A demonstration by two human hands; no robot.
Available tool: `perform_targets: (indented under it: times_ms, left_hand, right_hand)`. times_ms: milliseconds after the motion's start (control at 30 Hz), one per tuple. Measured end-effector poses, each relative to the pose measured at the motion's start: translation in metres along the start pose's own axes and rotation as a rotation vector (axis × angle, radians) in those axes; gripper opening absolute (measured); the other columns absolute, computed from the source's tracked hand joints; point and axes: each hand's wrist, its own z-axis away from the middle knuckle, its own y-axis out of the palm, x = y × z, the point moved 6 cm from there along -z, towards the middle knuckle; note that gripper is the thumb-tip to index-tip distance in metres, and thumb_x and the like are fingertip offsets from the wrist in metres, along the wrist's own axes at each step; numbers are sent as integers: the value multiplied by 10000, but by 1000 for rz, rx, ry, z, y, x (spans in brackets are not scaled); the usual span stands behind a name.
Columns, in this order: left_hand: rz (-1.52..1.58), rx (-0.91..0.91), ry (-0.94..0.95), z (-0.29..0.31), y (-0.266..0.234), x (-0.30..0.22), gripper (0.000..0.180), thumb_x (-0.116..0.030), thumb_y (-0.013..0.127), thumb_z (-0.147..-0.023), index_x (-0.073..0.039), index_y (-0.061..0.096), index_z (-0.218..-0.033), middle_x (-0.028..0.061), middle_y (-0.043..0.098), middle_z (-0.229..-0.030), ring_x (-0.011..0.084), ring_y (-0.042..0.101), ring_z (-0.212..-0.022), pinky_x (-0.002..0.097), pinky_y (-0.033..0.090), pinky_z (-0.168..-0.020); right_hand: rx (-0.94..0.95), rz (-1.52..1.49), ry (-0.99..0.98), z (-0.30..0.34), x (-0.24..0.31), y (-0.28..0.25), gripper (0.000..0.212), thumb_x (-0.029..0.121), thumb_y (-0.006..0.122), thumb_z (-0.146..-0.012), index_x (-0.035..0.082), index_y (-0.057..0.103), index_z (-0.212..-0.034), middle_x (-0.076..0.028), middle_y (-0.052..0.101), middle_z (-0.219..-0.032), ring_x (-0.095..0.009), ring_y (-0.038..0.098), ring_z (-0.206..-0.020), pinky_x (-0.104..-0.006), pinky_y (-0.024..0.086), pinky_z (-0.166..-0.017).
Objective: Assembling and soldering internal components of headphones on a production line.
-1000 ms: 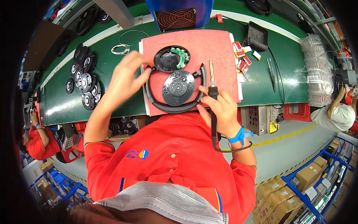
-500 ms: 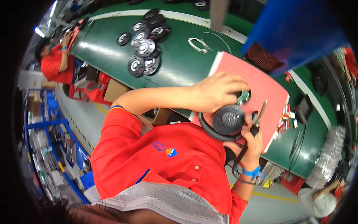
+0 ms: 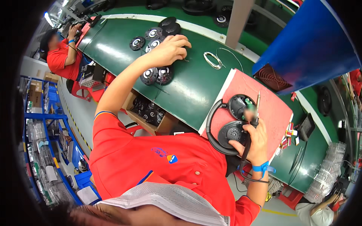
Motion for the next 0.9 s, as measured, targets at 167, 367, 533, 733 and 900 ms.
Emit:
perform_targets:
  times_ms: [167,367,533,733,900]
  left_hand:
    - [701,-180,-176,-12,-16,35,113,-82,649,-811,-9,654,-897,82,681,-945,191,634,-896,297,482,-839]
    - [1276,-202,-129,-27,-50,-10,81,-48,556,-890,14,596,-925,106,670,-907,163,649,-832,280,493,-811]
    - [1399,34,-127,-55,-40,-89,111,-88,564,-900,18,595,-910,96,642,-707,140,620,-568,252,489,-552]
    - [1570,320,-276,-66,15,-157,104,-92,592,-892,11,605,-901,88,627,-655,105,561,-462,214,425,-434]
    - [1541,333,-358,-74,32,-175,109,-93,599,-894,12,599,-924,68,624,-685,84,539,-473,196,402,-464]
  right_hand:
    - [-33,42,-2,-7,3,8,397,132,746,-673,60,495,-971,-205,578,-1226,-366,568,-1065,-459,392,-965]
    - [-35,82,-5,-12,7,6,405,90,745,-669,60,502,-991,-203,584,-1214,-377,570,-1053,-449,389,-962]
    - [-53,-11,19,-17,4,5,318,-36,679,-733,46,506,-987,-193,583,-1216,-326,602,-1064,-364,496,-824]
    - [-327,-113,22,-36,2,-17,336,-52,696,-745,43,521,-1016,-175,655,-1057,-270,643,-984,-348,496,-860]
    - [-468,-262,106,-30,-6,-24,325,-84,660,-774,50,522,-1036,-139,663,-1012,-199,645,-939,-304,489,-836]
